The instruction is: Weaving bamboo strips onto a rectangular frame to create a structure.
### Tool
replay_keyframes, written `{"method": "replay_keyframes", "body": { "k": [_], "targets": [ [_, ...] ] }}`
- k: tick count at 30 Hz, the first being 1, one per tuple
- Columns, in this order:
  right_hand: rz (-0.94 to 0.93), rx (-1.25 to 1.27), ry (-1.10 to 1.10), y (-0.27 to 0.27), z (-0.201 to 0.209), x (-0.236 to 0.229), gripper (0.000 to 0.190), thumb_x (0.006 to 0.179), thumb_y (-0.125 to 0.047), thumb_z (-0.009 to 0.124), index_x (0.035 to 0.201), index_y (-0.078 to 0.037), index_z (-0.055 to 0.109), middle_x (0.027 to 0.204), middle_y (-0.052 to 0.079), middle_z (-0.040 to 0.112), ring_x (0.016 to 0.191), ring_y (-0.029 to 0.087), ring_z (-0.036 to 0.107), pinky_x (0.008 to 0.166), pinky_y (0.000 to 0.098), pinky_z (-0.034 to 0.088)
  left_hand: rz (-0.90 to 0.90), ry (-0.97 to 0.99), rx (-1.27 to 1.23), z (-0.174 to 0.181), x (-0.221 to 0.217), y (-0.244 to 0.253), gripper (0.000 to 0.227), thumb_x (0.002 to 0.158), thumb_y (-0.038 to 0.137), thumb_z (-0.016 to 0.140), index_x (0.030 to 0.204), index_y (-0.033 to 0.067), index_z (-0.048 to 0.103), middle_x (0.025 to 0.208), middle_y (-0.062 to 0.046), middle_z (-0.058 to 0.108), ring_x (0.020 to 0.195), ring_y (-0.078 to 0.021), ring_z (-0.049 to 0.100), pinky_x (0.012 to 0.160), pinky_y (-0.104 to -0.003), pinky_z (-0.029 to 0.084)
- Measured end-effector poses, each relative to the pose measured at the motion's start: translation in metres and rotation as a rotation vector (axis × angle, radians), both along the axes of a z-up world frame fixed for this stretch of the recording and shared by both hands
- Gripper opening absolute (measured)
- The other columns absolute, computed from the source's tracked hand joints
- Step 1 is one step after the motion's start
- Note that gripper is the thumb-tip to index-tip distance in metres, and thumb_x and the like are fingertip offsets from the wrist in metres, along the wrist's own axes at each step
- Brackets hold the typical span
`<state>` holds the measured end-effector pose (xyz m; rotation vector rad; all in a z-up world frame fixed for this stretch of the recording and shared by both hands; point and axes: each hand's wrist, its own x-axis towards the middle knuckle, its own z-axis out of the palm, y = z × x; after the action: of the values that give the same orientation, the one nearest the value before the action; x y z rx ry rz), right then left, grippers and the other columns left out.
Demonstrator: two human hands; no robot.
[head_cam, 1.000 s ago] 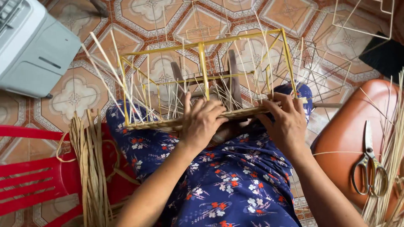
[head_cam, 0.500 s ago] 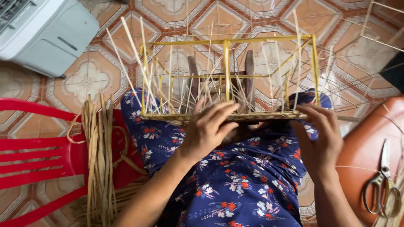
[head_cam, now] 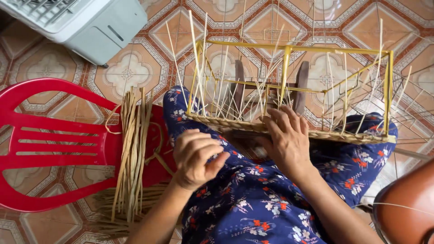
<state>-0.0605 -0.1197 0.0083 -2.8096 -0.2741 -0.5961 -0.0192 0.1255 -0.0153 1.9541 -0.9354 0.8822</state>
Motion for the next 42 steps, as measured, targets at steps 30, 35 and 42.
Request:
{"method": "replay_keyframes", "body": {
  "k": [30, 35, 42],
  "targets": [
    [-0.104, -0.097, 0.028, 0.002, -0.023, 0.007, 0.027, 0.086, -0.032, 0.078, 0.105, -0.014, 0.070, 0.095, 0.001, 0.067, 0.092, 0.023, 0.064, 0.084, 0.0414, 0.041, 0.038, 0.756, -0.208, -0.087, 0.058, 0.035, 0.049, 0.087, 0.023, 0.082, 0.126, 0.0017, 0.062, 0.129, -0.014, 0.068, 0.123, -0.0255, 0.063, 0.104, -0.041, 0.050],
    [-0.067, -0.104, -0.022, -0.002, -0.027, 0.003, 0.034, 0.086, -0.034, 0.076, 0.110, -0.012, 0.068, 0.099, 0.002, 0.068, 0.092, 0.023, 0.063, 0.088, 0.0422, 0.041, -0.110, 0.958, -0.431, -0.133, 0.066, 0.020, 0.027, 0.090, 0.017, 0.078, 0.112, 0.0018, 0.071, 0.120, -0.011, 0.077, 0.103, -0.0175, 0.074, 0.091, -0.031, 0.061],
    [-0.124, -0.128, 0.109, -0.016, -0.034, -0.003, 0.028, 0.090, -0.040, 0.079, 0.102, -0.016, 0.072, 0.088, 0.000, 0.068, 0.084, 0.022, 0.066, 0.081, 0.0410, 0.042, -0.084, 0.920, -0.476, -0.124, 0.059, 0.007, 0.020, 0.094, 0.013, 0.076, 0.111, 0.0026, 0.076, 0.110, -0.007, 0.081, 0.098, -0.0165, 0.078, 0.088, -0.030, 0.063]
  ]
}}
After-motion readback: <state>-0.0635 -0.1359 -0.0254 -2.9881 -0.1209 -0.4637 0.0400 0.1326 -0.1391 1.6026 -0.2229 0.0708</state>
